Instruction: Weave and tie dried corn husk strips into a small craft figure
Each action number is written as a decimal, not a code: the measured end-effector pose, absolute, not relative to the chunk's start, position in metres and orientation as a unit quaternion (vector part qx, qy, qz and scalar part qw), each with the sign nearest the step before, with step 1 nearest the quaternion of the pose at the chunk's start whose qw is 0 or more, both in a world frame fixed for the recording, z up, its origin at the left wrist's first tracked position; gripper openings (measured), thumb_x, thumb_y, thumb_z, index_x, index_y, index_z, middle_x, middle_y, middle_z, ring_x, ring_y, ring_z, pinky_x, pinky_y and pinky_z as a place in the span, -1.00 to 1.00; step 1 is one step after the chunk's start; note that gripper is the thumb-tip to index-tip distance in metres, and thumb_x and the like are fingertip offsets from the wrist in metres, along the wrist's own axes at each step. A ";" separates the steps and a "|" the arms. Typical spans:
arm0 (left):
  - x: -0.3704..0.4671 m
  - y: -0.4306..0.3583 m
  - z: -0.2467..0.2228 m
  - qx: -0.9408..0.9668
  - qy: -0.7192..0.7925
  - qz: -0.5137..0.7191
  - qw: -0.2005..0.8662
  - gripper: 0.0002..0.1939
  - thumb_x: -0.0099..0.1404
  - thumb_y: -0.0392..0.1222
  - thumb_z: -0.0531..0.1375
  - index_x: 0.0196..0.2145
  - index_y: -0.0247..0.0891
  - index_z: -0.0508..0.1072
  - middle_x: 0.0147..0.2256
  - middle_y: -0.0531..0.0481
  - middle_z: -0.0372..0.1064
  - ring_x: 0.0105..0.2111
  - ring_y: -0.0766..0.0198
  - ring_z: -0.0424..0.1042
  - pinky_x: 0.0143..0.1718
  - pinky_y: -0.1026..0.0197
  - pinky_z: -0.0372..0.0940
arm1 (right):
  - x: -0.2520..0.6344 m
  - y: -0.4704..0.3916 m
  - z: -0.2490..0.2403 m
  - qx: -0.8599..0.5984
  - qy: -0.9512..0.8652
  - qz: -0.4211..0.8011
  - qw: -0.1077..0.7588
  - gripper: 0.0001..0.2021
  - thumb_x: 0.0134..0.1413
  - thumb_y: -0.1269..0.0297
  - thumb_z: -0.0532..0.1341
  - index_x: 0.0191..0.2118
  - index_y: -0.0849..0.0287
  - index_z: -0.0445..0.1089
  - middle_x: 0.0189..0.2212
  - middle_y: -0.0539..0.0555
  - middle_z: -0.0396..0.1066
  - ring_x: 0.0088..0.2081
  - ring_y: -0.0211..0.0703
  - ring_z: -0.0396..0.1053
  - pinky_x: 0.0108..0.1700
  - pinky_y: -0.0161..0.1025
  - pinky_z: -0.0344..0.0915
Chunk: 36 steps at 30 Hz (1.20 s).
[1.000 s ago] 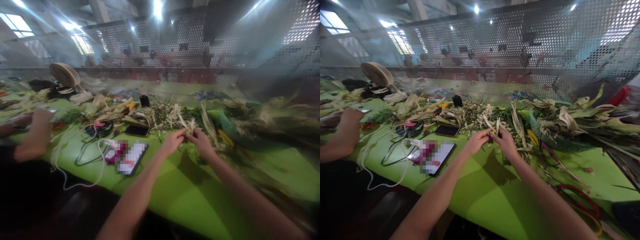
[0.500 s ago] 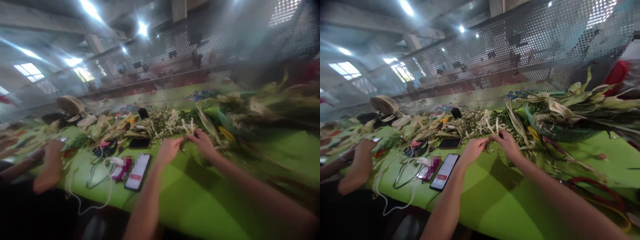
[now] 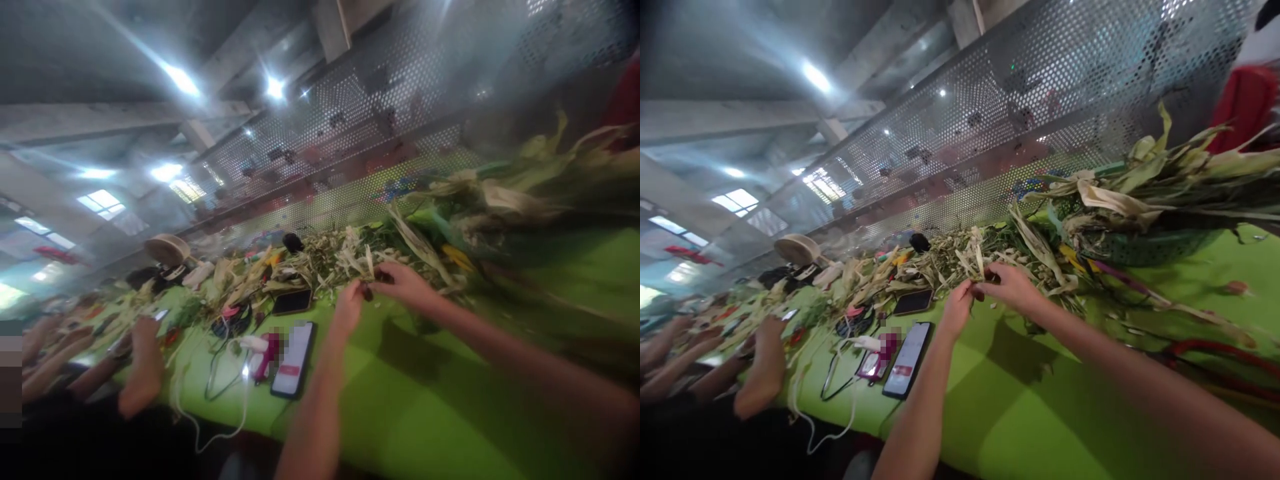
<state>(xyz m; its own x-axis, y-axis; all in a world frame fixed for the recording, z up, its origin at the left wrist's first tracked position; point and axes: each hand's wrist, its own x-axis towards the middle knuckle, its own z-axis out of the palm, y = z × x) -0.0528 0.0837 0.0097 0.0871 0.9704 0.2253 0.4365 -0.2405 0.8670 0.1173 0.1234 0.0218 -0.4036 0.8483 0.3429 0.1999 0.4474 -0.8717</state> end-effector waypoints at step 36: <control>-0.053 0.084 0.015 0.495 0.514 0.521 0.469 -0.69 0.10 0.01 0.25 -0.35 -0.29 0.39 -0.57 0.17 0.06 -0.57 0.46 0.03 -0.47 0.31 0.02 | 0.128 0.148 0.007 -0.432 -0.711 0.350 0.430 -0.81 -0.03 0.15 0.24 -0.53 0.11 0.34 -0.61 -0.02 0.34 -0.53 -0.20 0.19 -0.46 -0.27 -0.01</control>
